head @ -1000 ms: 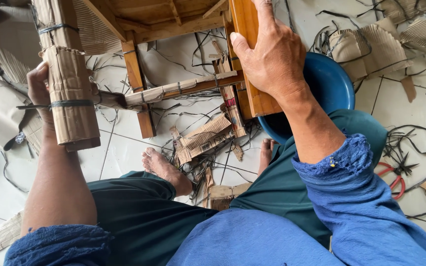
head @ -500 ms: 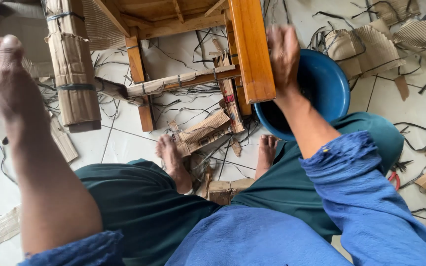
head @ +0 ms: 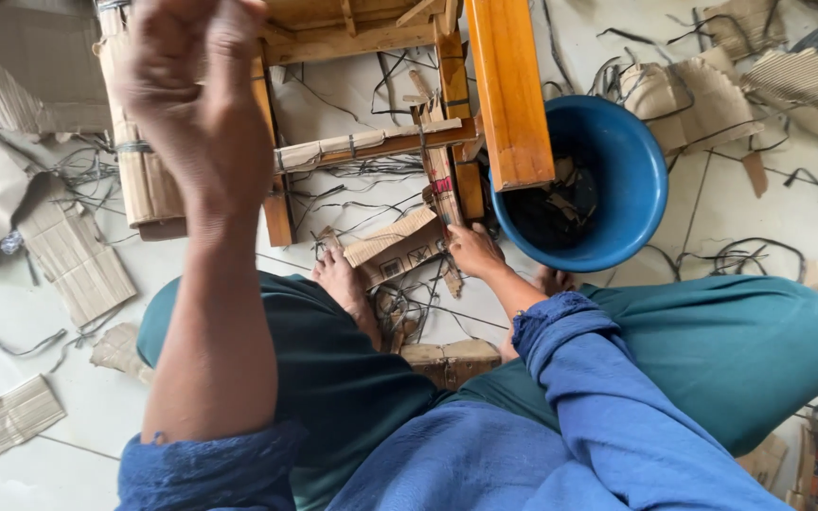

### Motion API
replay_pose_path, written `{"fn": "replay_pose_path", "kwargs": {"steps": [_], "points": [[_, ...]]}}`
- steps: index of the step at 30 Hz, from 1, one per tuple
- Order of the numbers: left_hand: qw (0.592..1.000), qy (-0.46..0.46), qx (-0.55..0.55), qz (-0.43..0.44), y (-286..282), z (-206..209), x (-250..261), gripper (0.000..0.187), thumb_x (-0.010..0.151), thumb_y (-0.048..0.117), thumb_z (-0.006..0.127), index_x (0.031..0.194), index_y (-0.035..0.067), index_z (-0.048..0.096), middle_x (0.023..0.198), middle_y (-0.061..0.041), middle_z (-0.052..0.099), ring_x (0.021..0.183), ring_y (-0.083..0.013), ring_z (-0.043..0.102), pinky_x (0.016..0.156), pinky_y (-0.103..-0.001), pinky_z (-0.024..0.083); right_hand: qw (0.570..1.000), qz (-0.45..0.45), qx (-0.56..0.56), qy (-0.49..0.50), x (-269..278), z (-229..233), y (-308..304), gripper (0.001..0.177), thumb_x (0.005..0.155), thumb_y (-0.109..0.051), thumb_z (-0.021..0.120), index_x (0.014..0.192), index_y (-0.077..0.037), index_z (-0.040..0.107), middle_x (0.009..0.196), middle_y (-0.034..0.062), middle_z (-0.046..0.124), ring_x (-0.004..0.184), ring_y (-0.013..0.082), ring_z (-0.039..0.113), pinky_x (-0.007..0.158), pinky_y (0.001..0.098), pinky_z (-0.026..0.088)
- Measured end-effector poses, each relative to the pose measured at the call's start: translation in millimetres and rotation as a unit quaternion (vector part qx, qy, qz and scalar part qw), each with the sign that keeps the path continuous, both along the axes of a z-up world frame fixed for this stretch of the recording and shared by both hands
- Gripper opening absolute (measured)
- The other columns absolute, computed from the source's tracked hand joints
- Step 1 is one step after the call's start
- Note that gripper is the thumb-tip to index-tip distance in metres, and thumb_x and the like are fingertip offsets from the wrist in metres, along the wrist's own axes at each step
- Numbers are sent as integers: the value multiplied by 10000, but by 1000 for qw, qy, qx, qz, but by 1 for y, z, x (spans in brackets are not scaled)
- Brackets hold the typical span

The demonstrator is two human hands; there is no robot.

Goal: The person wraps the legs of a wooden chair with cardboard and secures it by winding plastic strips around the cardboard by hand.

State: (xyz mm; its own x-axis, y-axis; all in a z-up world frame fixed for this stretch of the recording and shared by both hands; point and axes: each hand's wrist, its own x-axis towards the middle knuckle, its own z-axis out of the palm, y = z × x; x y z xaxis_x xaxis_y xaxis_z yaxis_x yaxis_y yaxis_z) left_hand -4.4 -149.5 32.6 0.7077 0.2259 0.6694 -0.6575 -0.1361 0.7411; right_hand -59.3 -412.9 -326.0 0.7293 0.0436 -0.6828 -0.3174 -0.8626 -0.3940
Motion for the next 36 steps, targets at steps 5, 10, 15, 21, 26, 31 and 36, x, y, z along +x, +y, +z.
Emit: {"fn": "replay_pose_path", "kwargs": {"steps": [5,10,15,21,26,31,36], "points": [[993,61,99,13,-17,3,3,92,1071,1,604,1125,33,671,1017,-84,700,932,-156,682,855,-268,593,960,24,30,-278,-2,-71,-24,401,908,-105,511,1281,-136,656,1274,150,640,1173,371,588,950,487,482],[989,88,115,0,-32,-7,9,96,1056,6,600,1099,24,684,999,-81,710,920,-155,702,836,-259,590,954,5,56,-294,17,-5,-34,315,742,-171,726,1045,-88,754,1015,168,752,913,357,710,745,441,542],[980,186,72,-6,-46,-20,35,118,959,117,642,1011,98,746,867,-5,754,818,-65,714,771,-207,591,974,-37,70,-210,39,179,-39,765,832,-593,703,1529,-419,441,1600,-49,463,1378,295,517,1096,431,455],[973,226,53,-20,-55,-25,47,131,963,116,640,1028,95,752,907,-15,770,833,-84,741,783,-219,638,980,70,-180,-54,62,352,-92,426,931,-148,465,1168,-330,769,930,-22,781,676,152,610,634,332,467],[968,240,59,-31,-59,-26,55,137,960,134,636,1027,90,748,872,-14,757,806,-72,709,750,-208,610,929,-61,-27,-364,55,357,-188,346,905,-30,552,1154,-104,780,1110,75,768,974,193,705,741,318,496],[956,283,66,-37,-75,-22,63,191,952,213,617,1039,116,756,857,-17,774,820,-84,730,754,-225,606,787,-314,289,-445,63,354,-159,402,941,-4,492,1265,-151,680,1243,116,734,644,86,617,505,141,499],[957,243,66,-145,-91,-13,61,474,1026,405,538,1276,22,662,989,-103,775,628,-86,624,548,-218,555,526,-295,797,-31,72,327,-103,385,991,-241,728,1275,-26,582,1028,155,664,846,216,672,703,293,594]]}}
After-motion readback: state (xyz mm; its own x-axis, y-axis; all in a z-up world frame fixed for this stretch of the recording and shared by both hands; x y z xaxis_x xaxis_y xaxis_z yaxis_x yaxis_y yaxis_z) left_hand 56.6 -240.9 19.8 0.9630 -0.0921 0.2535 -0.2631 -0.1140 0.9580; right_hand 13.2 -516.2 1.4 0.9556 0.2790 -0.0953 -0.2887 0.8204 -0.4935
